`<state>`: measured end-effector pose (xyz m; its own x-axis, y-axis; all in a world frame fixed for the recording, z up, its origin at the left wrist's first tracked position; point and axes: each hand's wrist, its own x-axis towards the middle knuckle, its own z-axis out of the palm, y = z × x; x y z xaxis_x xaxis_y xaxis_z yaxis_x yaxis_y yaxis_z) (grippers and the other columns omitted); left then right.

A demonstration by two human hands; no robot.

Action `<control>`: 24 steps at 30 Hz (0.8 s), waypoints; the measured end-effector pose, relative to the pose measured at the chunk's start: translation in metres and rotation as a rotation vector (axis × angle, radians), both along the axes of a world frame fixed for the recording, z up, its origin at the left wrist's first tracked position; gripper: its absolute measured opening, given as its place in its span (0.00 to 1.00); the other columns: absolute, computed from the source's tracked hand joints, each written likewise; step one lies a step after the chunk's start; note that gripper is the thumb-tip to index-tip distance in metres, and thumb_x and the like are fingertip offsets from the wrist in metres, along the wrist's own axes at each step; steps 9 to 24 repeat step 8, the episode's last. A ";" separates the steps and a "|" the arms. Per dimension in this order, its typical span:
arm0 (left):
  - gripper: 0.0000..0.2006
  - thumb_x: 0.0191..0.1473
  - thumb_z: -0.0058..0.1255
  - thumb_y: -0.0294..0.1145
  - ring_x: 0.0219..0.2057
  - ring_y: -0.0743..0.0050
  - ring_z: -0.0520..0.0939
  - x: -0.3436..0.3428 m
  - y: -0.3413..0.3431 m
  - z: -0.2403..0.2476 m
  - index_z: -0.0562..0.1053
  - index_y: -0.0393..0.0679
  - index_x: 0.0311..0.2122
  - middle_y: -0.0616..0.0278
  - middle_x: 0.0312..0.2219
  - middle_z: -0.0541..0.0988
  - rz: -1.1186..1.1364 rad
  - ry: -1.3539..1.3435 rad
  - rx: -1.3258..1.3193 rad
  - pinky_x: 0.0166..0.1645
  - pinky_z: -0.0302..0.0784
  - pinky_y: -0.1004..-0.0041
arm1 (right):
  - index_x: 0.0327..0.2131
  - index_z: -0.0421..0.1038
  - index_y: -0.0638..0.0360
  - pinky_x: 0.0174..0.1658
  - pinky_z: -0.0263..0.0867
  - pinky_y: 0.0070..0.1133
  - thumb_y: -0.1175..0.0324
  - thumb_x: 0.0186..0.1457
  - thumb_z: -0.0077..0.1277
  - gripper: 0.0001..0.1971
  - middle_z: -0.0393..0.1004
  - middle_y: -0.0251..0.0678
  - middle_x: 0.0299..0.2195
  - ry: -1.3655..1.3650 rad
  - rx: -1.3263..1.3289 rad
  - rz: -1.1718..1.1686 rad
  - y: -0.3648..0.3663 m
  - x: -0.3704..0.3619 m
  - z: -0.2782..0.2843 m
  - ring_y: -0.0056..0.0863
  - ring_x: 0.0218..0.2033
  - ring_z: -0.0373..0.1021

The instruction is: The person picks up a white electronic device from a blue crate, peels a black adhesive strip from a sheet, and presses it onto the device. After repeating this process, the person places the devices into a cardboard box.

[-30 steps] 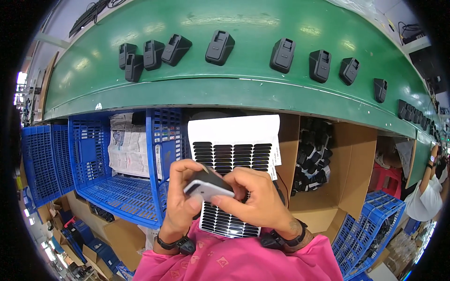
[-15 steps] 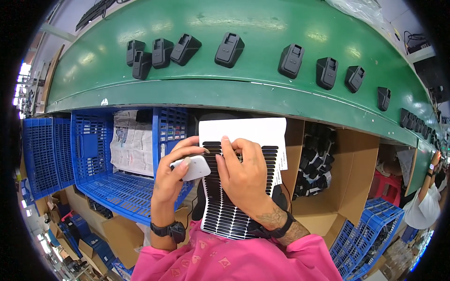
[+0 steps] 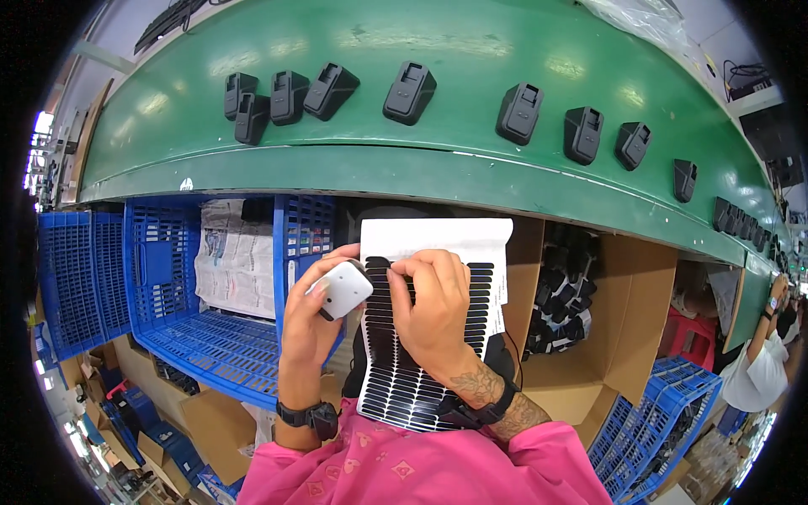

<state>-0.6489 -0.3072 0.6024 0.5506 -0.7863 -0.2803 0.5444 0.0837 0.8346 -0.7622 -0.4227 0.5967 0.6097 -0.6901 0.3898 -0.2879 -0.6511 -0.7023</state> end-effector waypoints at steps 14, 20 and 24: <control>0.25 0.56 0.44 0.52 0.39 0.56 0.77 -0.010 0.023 0.009 0.62 0.42 0.49 0.45 0.36 0.75 0.238 0.205 -0.119 0.53 0.66 0.55 | 0.30 0.69 0.60 0.47 0.59 0.26 0.76 0.47 0.56 0.07 0.69 0.36 0.34 -0.039 0.435 0.243 -0.012 -0.020 0.015 0.31 0.38 0.66; 0.25 0.56 0.44 0.52 0.39 0.56 0.77 -0.010 0.023 0.009 0.62 0.42 0.49 0.45 0.36 0.75 0.238 0.205 -0.119 0.53 0.66 0.55 | 0.30 0.69 0.60 0.47 0.59 0.26 0.76 0.47 0.56 0.07 0.69 0.36 0.34 -0.039 0.435 0.243 -0.012 -0.020 0.015 0.31 0.38 0.66; 0.25 0.56 0.44 0.52 0.39 0.56 0.77 -0.010 0.023 0.009 0.62 0.42 0.49 0.45 0.36 0.75 0.238 0.205 -0.119 0.53 0.66 0.55 | 0.30 0.69 0.60 0.47 0.59 0.26 0.76 0.47 0.56 0.07 0.69 0.36 0.34 -0.039 0.435 0.243 -0.012 -0.020 0.015 0.31 0.38 0.66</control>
